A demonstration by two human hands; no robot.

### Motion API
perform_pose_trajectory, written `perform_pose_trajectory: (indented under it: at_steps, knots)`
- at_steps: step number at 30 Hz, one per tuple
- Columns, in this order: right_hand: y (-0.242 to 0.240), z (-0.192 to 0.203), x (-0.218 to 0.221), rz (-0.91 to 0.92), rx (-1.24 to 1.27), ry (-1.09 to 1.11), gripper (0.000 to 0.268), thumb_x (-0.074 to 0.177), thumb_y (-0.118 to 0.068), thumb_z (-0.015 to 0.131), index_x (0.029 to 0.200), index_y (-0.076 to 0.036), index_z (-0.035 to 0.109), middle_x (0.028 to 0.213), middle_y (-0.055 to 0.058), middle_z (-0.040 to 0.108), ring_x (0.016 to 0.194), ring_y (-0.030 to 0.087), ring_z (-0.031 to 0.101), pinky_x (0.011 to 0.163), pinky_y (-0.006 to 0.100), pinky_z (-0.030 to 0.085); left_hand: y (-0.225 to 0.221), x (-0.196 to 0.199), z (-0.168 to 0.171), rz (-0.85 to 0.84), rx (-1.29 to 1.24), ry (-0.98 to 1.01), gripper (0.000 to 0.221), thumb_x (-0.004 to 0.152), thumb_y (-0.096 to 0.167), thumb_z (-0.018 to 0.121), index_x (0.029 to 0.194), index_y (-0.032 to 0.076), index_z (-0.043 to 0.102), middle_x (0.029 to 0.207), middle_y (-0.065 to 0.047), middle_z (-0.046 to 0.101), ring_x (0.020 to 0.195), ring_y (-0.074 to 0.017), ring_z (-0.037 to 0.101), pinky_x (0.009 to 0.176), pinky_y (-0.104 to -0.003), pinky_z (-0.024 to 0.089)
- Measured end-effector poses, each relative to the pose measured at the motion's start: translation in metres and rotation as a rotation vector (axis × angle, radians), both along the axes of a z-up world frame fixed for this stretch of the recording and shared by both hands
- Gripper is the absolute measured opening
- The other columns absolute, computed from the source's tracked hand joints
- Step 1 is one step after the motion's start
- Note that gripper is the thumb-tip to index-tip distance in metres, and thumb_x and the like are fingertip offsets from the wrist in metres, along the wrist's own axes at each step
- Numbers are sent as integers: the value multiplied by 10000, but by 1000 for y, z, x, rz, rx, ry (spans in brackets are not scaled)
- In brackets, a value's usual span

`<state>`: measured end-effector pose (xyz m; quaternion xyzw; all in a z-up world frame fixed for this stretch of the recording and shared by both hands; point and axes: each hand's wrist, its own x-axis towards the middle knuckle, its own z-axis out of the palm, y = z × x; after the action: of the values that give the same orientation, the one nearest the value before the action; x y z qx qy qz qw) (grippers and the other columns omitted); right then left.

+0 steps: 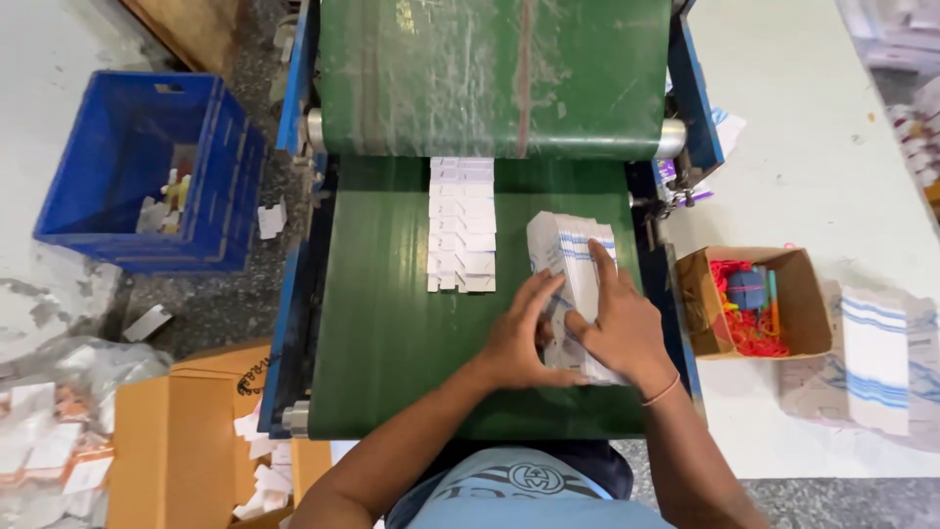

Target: Gathering flattened cardboard boxes from a conveyor belt, stacking them, and securing them with rubber bands.

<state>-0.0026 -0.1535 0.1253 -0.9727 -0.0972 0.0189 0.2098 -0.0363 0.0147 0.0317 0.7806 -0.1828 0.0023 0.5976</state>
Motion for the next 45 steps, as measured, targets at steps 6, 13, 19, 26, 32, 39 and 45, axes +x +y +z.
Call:
perform_pose_trajectory:
  at_steps: [6, 13, 19, 26, 32, 39, 45]
  knots:
    - [9, 0, 64, -7, -56, -15, 1009, 740, -398, 742, 1593, -168, 256, 1256, 297, 597, 1022, 493, 658, 878, 535, 532, 31, 17, -27, 348, 108, -461, 824, 771, 494, 935, 1465, 199, 604, 1428, -80, 643, 1294, -262, 632, 1142, -395, 514]
    - [14, -8, 83, 47, -7, -110, 1004, 747, -418, 758, 1581, -154, 266, 1221, 308, 598, 1038, 492, 653, 897, 518, 538, 60, 19, 9, 843, 702, -159, 1313, 482, 604, 972, 1499, 69, 337, 1437, -287, 458, 1287, -433, 418, 1051, -592, 253]
    - [6, -10, 74, 10, -28, -92, 1025, 700, -387, 770, 1576, -192, 277, 1234, 283, 598, 1086, 479, 639, 889, 524, 532, 59, 27, -5, 775, 596, 276, 1400, 514, 485, 954, 1602, 131, 149, 1397, -211, 529, 1277, -372, 525, 1029, -527, 402]
    - [-15, -19, 74, 19, 72, -109, 989, 709, -347, 765, 1567, -156, 311, 1333, 271, 582, 1167, 464, 612, 955, 510, 508, 61, 33, -22, 829, 145, 96, 1282, 579, 402, 938, 1562, 73, 183, 1103, -152, 743, 973, -298, 725, 840, -458, 529]
    - [14, -5, 59, -14, 11, -55, 1031, 692, -330, 789, 1571, -154, 281, 1343, 272, 560, 1134, 471, 618, 933, 518, 512, 78, 151, -38, 1119, -315, 174, 977, 760, 399, 879, 1523, 53, 376, 1151, -162, 710, 1034, -304, 691, 890, -418, 533]
    - [40, 3, 44, 4, -57, -10, 1019, 721, -352, 767, 1573, -174, 238, 1249, 301, 558, 1051, 510, 627, 895, 530, 533, 103, 213, -51, 955, -473, 306, 426, 793, 231, 814, 1140, -3, 736, 1042, -138, 784, 901, -253, 745, 770, -380, 580]
    - [38, -1, 36, -4, -121, -4, 1033, 734, -370, 757, 1587, -174, 209, 1272, 309, 548, 1040, 515, 635, 878, 547, 534, 107, 201, -98, 874, -555, 199, 397, 801, 47, 806, 1188, -13, 744, 1005, -120, 777, 840, -183, 702, 733, -337, 564]
